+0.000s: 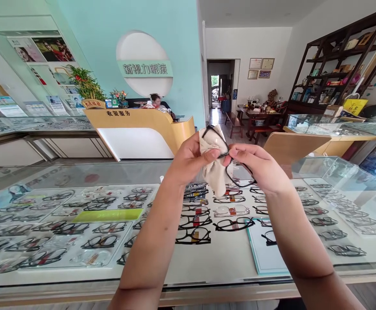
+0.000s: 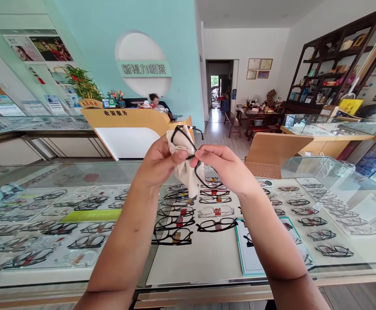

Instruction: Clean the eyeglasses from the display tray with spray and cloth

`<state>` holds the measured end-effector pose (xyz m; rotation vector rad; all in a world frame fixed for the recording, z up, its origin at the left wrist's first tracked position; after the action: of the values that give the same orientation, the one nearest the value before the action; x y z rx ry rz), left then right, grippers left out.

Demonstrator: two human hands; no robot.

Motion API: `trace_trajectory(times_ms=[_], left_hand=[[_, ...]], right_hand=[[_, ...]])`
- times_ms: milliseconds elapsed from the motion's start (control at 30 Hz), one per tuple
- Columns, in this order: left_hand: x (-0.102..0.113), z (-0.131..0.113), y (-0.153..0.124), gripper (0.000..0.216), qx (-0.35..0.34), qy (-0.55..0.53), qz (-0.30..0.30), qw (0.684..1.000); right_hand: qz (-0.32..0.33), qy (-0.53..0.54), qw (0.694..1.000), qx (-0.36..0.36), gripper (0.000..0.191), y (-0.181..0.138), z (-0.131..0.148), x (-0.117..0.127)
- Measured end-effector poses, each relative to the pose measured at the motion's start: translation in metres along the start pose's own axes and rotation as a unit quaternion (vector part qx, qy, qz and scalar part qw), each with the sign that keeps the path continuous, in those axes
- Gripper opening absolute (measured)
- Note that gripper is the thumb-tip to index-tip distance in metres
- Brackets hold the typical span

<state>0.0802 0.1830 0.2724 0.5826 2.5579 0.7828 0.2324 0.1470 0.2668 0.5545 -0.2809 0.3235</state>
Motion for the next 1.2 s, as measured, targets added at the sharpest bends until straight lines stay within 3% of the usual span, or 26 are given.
trace_trajectory(times_ms=[100, 300, 467, 667, 867, 967, 1067, 1200], left_hand=[[-0.005, 0.001, 0.002, 0.047, -0.031, -0.006, -0.017, 0.999], [0.006, -0.002, -0.006, 0.054, -0.077, 0.029, -0.142, 0.987], [0.025, 0.000, -0.005, 0.060, -0.073, 0.041, -0.185, 0.979], [0.036, -0.005, 0.005, 0.059, -0.053, 0.001, -0.162, 0.985], [0.023, -0.022, -0.001, 0.052, -0.053, 0.049, -0.092, 0.993], [0.009, -0.044, -0.011, 0.047, -0.142, 0.150, -0.072, 0.976], [-0.011, -0.067, -0.024, 0.078, -0.257, 0.248, -0.064, 0.932], [-0.028, -0.071, -0.028, 0.087, -0.301, 0.337, -0.023, 0.892]], right_hand=[[-0.014, -0.009, 1.000, 0.014, 0.035, 0.003, 0.003, -0.010], [-0.010, -0.060, 0.998, 0.029, 0.040, 0.003, 0.010, -0.033], [-0.009, -0.055, 0.998, 0.030, 0.037, 0.005, 0.007, -0.025], [-0.107, -0.018, 0.993, 0.041, 0.038, 0.003, 0.005, 0.018], [-0.093, -0.001, 0.995, 0.025, 0.037, -0.002, 0.008, 0.034], [-0.072, -0.038, 0.996, 0.035, 0.037, -0.003, 0.014, 0.031], [-0.053, -0.057, 0.996, 0.035, 0.036, -0.006, 0.018, 0.027], [-0.038, -0.075, 0.996, 0.031, 0.038, -0.011, 0.024, 0.024]])
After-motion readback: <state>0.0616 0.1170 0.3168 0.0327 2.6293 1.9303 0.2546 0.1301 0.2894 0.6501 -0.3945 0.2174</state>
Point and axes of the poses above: each hand's wrist, its own y-axis towards the middle knuckle, its own x-axis out of the back of the hand, z = x × y, the point moved 9 cm from there along y, towards the middle knuckle, and after that the axes turned 14 degrees about -y, right-handed, at the moved point
